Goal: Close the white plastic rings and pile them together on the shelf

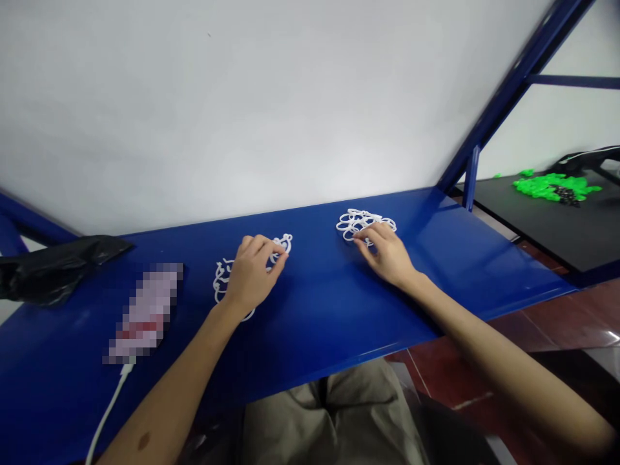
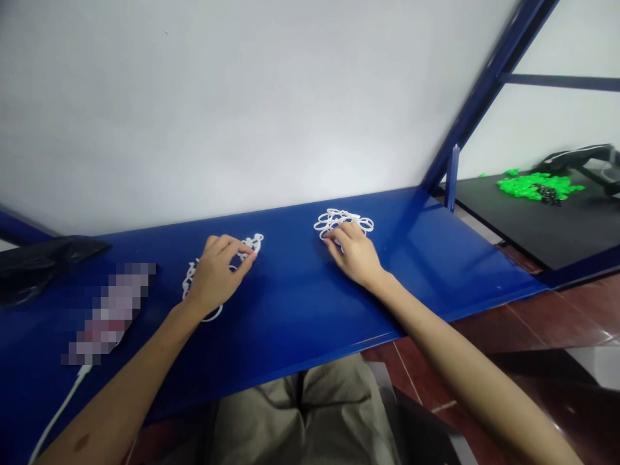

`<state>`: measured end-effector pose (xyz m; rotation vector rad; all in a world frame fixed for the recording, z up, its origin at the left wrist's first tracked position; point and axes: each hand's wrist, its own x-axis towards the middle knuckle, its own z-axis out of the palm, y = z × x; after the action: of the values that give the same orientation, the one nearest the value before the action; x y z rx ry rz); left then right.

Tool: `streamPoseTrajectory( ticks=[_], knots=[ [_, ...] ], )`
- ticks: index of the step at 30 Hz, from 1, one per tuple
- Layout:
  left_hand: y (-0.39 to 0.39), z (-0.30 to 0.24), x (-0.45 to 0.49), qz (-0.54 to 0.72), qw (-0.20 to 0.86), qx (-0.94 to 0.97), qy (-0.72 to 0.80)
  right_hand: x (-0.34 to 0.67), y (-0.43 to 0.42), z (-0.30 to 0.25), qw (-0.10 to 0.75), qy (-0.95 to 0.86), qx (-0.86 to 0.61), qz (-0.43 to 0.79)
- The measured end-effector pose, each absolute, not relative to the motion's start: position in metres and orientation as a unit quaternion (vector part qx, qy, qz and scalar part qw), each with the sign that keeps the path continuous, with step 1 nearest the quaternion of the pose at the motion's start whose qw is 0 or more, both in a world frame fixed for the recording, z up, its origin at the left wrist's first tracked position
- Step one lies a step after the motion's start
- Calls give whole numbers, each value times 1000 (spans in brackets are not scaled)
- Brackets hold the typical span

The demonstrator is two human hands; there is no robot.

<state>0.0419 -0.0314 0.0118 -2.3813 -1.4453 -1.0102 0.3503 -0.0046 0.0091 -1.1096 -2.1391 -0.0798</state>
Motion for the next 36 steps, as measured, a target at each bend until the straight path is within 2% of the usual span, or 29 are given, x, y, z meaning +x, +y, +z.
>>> streamPoseTrajectory(
  ticks=[7,11,19,25,30,36],
  knots=[
    [-43,3,60,-349,40,-848,-398,260,-8,12,317,-842,-384,206],
    [-43,0,60,-332,21,-846,-416,245,-8,4,331,-802,-416,272],
    [-41,-3,61,-227,-23,-812,-538,265,-8,-2,335,-806,-417,254],
    [-40,1,57,-184,22,-805,-564,272,-7,-5,311,-831,-419,192],
    [-40,2,56,-223,42,-792,-566,274,-8,-1,332,-827,-410,192],
    [-46,7,61,-316,22,-819,-478,273,-12,4,361,-843,-346,197]
  ],
)
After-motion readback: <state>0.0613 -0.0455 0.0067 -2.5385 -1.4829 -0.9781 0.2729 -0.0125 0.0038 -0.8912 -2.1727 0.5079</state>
